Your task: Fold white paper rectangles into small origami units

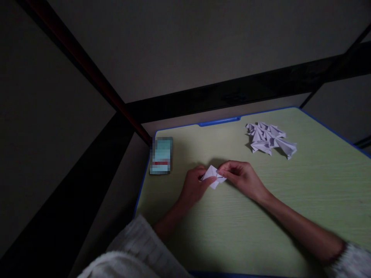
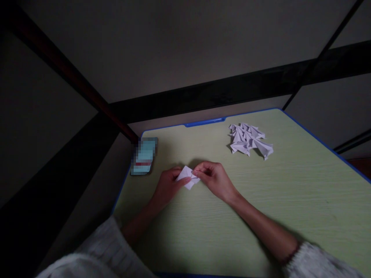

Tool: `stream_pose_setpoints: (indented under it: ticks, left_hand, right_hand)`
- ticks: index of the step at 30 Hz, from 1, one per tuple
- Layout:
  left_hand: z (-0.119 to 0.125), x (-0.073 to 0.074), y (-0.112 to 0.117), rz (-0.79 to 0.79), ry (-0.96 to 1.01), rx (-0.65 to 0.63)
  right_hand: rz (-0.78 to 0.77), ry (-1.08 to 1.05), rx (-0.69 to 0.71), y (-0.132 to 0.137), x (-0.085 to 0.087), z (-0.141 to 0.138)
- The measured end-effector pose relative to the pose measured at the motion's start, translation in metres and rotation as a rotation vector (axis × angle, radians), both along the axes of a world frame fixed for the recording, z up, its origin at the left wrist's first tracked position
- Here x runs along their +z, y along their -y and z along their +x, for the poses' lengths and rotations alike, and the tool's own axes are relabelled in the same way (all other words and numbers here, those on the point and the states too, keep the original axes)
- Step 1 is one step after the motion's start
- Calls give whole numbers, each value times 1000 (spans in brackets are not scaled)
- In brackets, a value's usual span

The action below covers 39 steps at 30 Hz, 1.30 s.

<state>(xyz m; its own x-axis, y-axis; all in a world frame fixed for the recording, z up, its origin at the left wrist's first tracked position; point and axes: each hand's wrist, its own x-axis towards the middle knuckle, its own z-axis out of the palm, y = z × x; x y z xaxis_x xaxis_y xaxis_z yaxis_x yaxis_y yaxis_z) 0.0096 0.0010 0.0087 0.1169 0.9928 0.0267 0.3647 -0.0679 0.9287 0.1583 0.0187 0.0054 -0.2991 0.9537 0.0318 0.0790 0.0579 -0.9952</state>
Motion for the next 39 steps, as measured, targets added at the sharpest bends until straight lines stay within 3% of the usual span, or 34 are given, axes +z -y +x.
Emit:
stream_pose_setpoints:
  ticks: [11, 20, 24, 27, 31, 35, 39]
  left_hand:
    - [8, -1, 2, -23, -22, 106]
    - [8, -7, 4, 58, -41, 78]
    - [5, -9, 3, 31, -28, 77]
    - [5, -9, 3, -20, 12, 79]
    - [8, -7, 3, -114, 77, 85]
    - [7, -7, 0, -237, 178, 123]
    - [6, -7, -2, -216, 319, 259]
  right_hand:
    - [16, 38, -128, 6, -2, -7]
    - [63, 91, -145, 6, -7, -7]
    - [26, 56, -52, 3, -6, -7]
    - [56, 165, 71, 3, -4, -8]
    - [196, 349, 40, 5, -3, -6]
    - [73, 190, 93, 1, -3, -4]
    - [6, -57, -54, 1, 3, -6]
